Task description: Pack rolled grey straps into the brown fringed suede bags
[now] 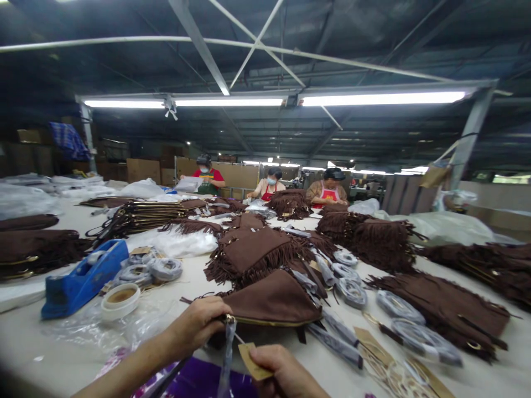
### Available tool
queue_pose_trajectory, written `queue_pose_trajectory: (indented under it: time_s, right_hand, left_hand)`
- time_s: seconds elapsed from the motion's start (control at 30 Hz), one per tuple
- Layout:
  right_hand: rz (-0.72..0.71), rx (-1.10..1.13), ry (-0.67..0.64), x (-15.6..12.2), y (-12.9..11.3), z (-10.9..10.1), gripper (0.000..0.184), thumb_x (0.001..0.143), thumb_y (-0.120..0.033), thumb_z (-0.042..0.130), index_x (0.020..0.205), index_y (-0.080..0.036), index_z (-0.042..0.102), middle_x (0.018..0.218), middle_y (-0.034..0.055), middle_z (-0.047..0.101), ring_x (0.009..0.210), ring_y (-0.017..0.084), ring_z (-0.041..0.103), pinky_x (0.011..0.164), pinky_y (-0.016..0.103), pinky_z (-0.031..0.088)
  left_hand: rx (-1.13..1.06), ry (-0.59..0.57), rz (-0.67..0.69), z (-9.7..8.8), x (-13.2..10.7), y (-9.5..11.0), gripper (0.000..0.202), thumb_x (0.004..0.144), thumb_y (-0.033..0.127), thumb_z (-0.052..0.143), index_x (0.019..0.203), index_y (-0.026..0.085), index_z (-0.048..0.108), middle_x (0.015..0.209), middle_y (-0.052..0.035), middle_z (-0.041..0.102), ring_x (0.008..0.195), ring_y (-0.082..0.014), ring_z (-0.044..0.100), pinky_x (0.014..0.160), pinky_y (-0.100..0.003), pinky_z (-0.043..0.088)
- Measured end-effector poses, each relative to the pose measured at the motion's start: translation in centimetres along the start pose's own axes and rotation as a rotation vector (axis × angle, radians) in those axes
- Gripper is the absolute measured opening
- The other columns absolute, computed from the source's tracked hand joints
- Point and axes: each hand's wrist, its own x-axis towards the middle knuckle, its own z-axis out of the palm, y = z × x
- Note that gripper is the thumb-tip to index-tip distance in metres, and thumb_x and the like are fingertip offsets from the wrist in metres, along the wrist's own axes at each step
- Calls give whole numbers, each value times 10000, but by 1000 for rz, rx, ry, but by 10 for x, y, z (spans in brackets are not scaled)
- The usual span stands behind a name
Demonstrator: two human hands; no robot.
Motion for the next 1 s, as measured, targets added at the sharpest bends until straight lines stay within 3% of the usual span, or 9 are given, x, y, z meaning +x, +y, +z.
queue_pose_trajectory:
  time_s: [0.13, 0.23, 0.33, 0.43, 0.5, 0.6, 0.7, 0.83, 1.0]
  right_hand:
    - [-149, -398, 28, 13, 26, 3, 375, 642, -530, 647, 581, -187, 510, 540, -41, 452, 488, 90, 418, 493, 207, 301]
    - [-422, -821, 339, 10, 27, 8, 140, 729, -332, 599, 727, -196, 635, 747, 17, 623, 743, 187, 582, 658, 251, 416]
    - [-607, -928, 513, 2, 13, 17, 251, 730, -205, 547, 944, -220, 678, 918, 37, 685, 886, 204, 615, 779, 263, 441]
    - [-591, -863, 520, -2, -3, 31, 180, 794, -285, 542, 879, -221, 687, 800, 12, 693, 755, 180, 627, 698, 250, 437]
    - [-585, -925, 629, -1, -11, 42, 172, 816, -333, 559, 785, -213, 678, 747, 11, 683, 720, 182, 619, 662, 256, 405]
    - [-538, -1063, 772, 1, -20, 53, 141, 828, -246, 551, 744, -193, 652, 751, 29, 692, 738, 190, 621, 645, 265, 358]
    - [-449, -1108, 688, 1, -27, 56, 236, 908, -237, 465, 748, -179, 628, 769, 48, 712, 726, 179, 630, 591, 253, 328]
    - [-430, -1411, 594, -7, -32, 35, 243, 968, -283, 430, 834, -206, 617, 832, 34, 731, 760, 180, 662, 578, 259, 302]
    - [-270, -1567, 807, -24, -42, -46, 193, 964, -217, 442, 864, -201, 606, 849, 87, 733, 815, 255, 690, 599, 282, 304]
  left_hand:
    - [-133, -18, -80, 1, 1, 10, 144, 817, 140, 552, 844, 181, 687, 800, -13, 664, 768, -150, 601, 728, -219, 425]
    - [-191, 9, -140, 0, 0, 13, 139, 828, 174, 558, 860, 181, 693, 828, -17, 681, 803, -156, 611, 762, -227, 430]
    - [-181, 9, -125, -2, -1, 12, 162, 847, 186, 543, 904, 188, 694, 856, -21, 681, 828, -159, 611, 783, -237, 431]
    - [-114, -1, -86, -1, -1, 11, 195, 840, 150, 520, 934, 195, 684, 860, -24, 664, 841, -165, 604, 779, -246, 433]
    - [-51, -9, -64, 0, -1, 9, 224, 835, 131, 498, 960, 197, 672, 881, -34, 654, 868, -177, 598, 784, -256, 438]
    - [45, -34, -28, 0, 0, 4, 288, 839, 111, 462, 1037, 205, 648, 939, -49, 647, 913, -192, 591, 801, -271, 448]
    - [151, -72, 2, -1, 1, -1, 319, 812, 70, 457, 1027, 215, 643, 972, -48, 650, 924, -200, 594, 803, -278, 452]
    - [253, -92, 7, -6, -2, -6, 256, 809, 43, 467, 895, 207, 643, 923, -38, 651, 881, -201, 602, 758, -271, 452]
    - [320, -41, -20, -20, -10, -29, 276, 856, 46, 417, 916, 196, 641, 919, -58, 659, 855, -201, 618, 755, -276, 459]
